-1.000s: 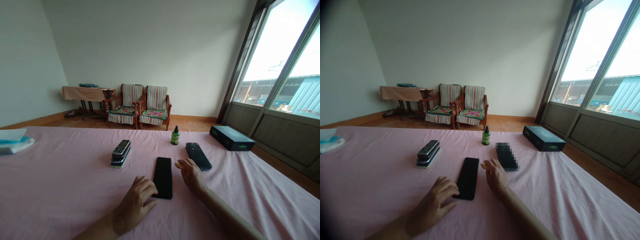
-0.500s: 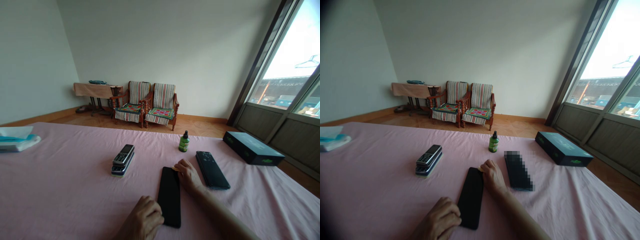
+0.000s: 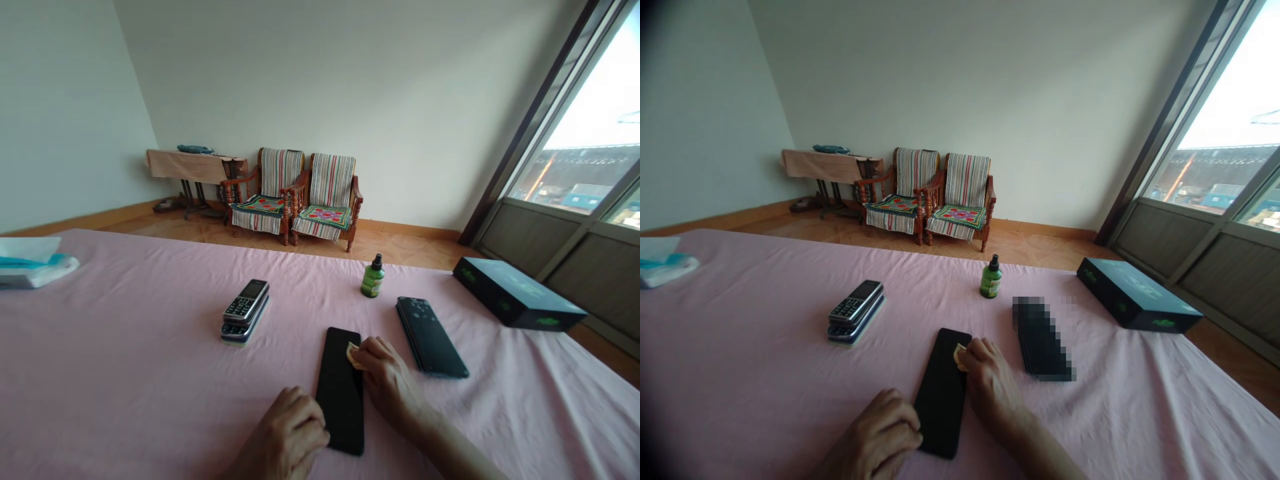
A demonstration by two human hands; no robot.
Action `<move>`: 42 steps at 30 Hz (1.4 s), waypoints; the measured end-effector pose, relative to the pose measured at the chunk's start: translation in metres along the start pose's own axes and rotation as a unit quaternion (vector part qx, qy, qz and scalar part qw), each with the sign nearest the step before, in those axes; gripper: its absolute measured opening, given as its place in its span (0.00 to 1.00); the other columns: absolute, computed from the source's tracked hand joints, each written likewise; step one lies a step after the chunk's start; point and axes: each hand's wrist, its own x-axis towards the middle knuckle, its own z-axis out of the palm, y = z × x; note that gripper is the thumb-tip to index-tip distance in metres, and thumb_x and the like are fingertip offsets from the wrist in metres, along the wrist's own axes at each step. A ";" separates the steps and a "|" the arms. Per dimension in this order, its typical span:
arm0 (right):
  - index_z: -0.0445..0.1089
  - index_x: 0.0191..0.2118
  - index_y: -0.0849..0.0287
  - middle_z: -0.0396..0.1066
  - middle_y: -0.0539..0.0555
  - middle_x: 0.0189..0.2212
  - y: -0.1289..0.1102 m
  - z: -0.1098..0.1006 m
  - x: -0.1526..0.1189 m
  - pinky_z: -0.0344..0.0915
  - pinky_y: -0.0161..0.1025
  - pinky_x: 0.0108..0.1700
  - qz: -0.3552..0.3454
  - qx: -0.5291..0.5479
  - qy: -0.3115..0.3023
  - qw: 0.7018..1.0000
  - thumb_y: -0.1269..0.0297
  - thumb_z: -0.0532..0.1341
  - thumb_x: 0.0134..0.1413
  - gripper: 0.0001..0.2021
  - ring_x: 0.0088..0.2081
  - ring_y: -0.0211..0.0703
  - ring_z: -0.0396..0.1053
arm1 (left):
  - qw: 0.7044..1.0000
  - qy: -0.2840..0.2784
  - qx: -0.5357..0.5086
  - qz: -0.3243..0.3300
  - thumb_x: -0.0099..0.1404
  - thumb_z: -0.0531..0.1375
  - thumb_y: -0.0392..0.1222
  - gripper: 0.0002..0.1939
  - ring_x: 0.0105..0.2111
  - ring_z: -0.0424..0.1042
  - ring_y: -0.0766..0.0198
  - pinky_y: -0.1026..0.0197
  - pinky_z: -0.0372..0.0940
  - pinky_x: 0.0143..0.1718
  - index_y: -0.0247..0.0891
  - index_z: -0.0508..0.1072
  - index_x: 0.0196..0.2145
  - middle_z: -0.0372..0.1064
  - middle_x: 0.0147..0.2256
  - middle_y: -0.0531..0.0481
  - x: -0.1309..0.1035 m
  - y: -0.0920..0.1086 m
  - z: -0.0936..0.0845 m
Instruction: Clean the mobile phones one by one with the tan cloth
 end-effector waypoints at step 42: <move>0.72 0.37 0.58 0.66 0.54 0.32 -0.010 0.002 0.011 0.58 0.39 0.38 -0.001 -0.005 -0.024 1.000 0.86 0.51 0.47 0.19 0.36 0.44 0.60 | 0.996 -0.052 -0.045 -0.061 0.60 0.60 0.23 0.11 0.40 0.71 0.63 0.66 0.68 0.42 0.37 0.76 0.33 0.71 0.38 0.49 0.006 0.015 -0.015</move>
